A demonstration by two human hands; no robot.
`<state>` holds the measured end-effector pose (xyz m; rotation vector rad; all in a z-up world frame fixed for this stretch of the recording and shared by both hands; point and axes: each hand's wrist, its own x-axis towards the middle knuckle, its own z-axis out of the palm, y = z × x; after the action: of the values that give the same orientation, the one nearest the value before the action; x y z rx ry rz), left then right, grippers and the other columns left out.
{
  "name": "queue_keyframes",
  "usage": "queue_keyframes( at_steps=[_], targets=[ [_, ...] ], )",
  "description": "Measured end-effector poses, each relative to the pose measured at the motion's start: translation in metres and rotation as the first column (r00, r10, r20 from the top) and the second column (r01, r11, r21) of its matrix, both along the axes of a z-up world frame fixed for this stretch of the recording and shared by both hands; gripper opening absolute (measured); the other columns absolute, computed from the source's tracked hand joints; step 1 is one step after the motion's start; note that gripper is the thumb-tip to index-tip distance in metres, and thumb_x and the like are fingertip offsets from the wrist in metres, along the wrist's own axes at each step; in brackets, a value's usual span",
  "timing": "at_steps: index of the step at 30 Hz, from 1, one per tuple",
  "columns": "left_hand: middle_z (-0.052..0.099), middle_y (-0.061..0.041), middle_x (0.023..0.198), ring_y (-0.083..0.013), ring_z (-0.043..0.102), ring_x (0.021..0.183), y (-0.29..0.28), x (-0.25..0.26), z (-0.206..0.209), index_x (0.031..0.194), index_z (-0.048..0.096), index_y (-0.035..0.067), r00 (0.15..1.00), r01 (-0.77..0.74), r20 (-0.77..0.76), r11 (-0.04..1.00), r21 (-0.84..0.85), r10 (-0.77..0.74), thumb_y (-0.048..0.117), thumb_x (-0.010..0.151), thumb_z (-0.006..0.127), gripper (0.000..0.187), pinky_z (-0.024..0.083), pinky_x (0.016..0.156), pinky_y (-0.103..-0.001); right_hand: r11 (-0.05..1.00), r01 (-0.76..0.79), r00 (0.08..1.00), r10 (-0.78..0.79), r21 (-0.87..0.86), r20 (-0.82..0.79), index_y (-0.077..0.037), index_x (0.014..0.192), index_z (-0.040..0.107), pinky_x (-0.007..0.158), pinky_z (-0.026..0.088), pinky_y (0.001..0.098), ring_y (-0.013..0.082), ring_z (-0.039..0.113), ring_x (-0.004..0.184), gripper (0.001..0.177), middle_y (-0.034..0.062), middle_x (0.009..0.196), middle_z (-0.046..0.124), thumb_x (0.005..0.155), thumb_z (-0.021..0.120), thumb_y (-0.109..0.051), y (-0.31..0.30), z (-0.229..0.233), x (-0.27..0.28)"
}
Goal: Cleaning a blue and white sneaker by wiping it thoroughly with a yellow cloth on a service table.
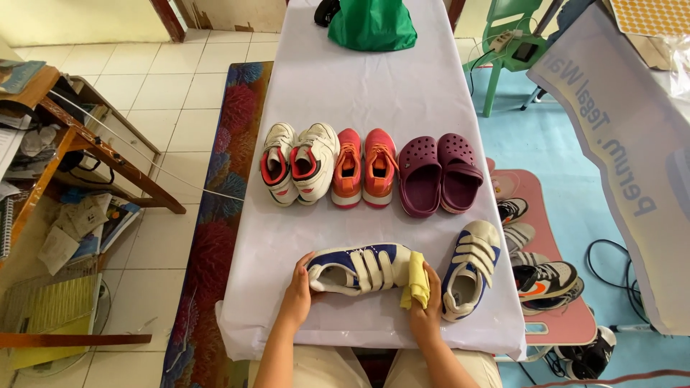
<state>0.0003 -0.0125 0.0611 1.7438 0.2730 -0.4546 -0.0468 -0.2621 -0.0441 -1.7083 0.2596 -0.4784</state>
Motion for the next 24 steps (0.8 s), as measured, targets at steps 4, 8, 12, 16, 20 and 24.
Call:
queue_keyframes(
  at_steps=[4, 8, 12, 16, 20, 24],
  targets=[
    [0.028, -0.002, 0.150, -0.0195, 0.030, 0.136, -0.003, 0.000, -0.048, 0.136, 0.032, 0.027, 0.986, -0.027, 0.160, 0.989, -0.145, 0.051, 0.068, 0.077, 0.014, 0.074, 0.024, 0.108, -0.036, 0.999, -0.029, 0.998, 0.030, -0.021, 0.059, -0.011, 0.135, 0.038, 0.104, 0.034, 0.0362, 0.0247, 0.044, 0.123, 0.060, 0.0108, 0.137, 0.044, 0.077, 0.045, 0.000, 0.002, -0.003, -0.001],
    [0.037, -0.007, 0.134, -0.0190, 0.039, 0.114, -0.018, -0.001, -0.079, 0.137, 0.028, 0.019, 0.883, -0.263, 0.330, 0.933, -0.244, 0.335, 0.054, 0.084, 0.034, 0.064, 0.034, 0.093, -0.033, 0.987, -0.019, 0.999, 0.025, -0.162, 0.040, -0.012, 0.138, 0.036, 0.105, 0.034, 0.0417, 0.0290, 0.042, 0.127, 0.065, 0.0120, 0.139, 0.043, 0.074, 0.044, -0.001, 0.003, -0.008, 0.002],
    [0.031, -0.003, 0.149, -0.0188, 0.035, 0.135, -0.023, -0.002, -0.068, 0.142, 0.029, 0.021, 0.878, -0.214, 0.391, 0.957, -0.193, 0.275, 0.048, 0.083, 0.047, 0.067, 0.034, 0.106, -0.035, 0.979, 0.028, 0.999, -0.021, -0.201, 0.035, -0.009, 0.136, 0.039, 0.105, 0.034, 0.0427, 0.0300, 0.042, 0.128, 0.063, 0.0130, 0.139, 0.045, 0.074, 0.043, -0.001, 0.005, -0.004, 0.005],
    [0.030, -0.003, 0.149, -0.0194, 0.032, 0.137, -0.022, -0.006, -0.065, 0.142, 0.029, 0.021, 0.887, -0.179, 0.389, 0.963, -0.203, 0.247, 0.053, 0.074, 0.060, 0.081, 0.030, 0.109, -0.036, 0.959, 0.021, 0.993, 0.014, -0.284, 0.121, -0.010, 0.135, 0.042, 0.106, 0.032, 0.0453, 0.0317, 0.039, 0.130, 0.067, 0.0146, 0.139, 0.045, 0.069, 0.044, 0.005, 0.006, -0.002, 0.005],
    [0.049, -0.008, 0.131, -0.0205, 0.052, 0.117, -0.029, -0.008, -0.074, 0.139, 0.030, 0.016, 0.883, -0.106, 0.443, 0.986, -0.132, 0.155, 0.051, 0.061, 0.074, 0.096, 0.045, 0.095, -0.033, 0.886, 0.020, 0.993, 0.036, -0.464, 0.113, -0.017, 0.138, 0.044, 0.106, 0.027, 0.0517, 0.0353, 0.026, 0.139, 0.069, 0.0107, 0.149, 0.033, 0.073, 0.050, 0.006, 0.014, 0.016, 0.014],
    [0.049, -0.009, 0.130, -0.0233, 0.053, 0.115, -0.034, -0.008, -0.070, 0.134, 0.034, 0.016, 0.872, -0.047, 0.488, 0.999, 0.012, 0.035, 0.027, 0.069, 0.079, 0.080, 0.048, 0.092, -0.033, 0.682, -0.237, 0.971, 0.180, -0.692, -0.156, -0.016, 0.136, 0.045, 0.105, 0.004, 0.0671, 0.0299, 0.014, 0.143, 0.076, 0.0026, 0.148, 0.036, 0.065, 0.061, 0.004, 0.056, 0.056, 0.020]
  ],
)
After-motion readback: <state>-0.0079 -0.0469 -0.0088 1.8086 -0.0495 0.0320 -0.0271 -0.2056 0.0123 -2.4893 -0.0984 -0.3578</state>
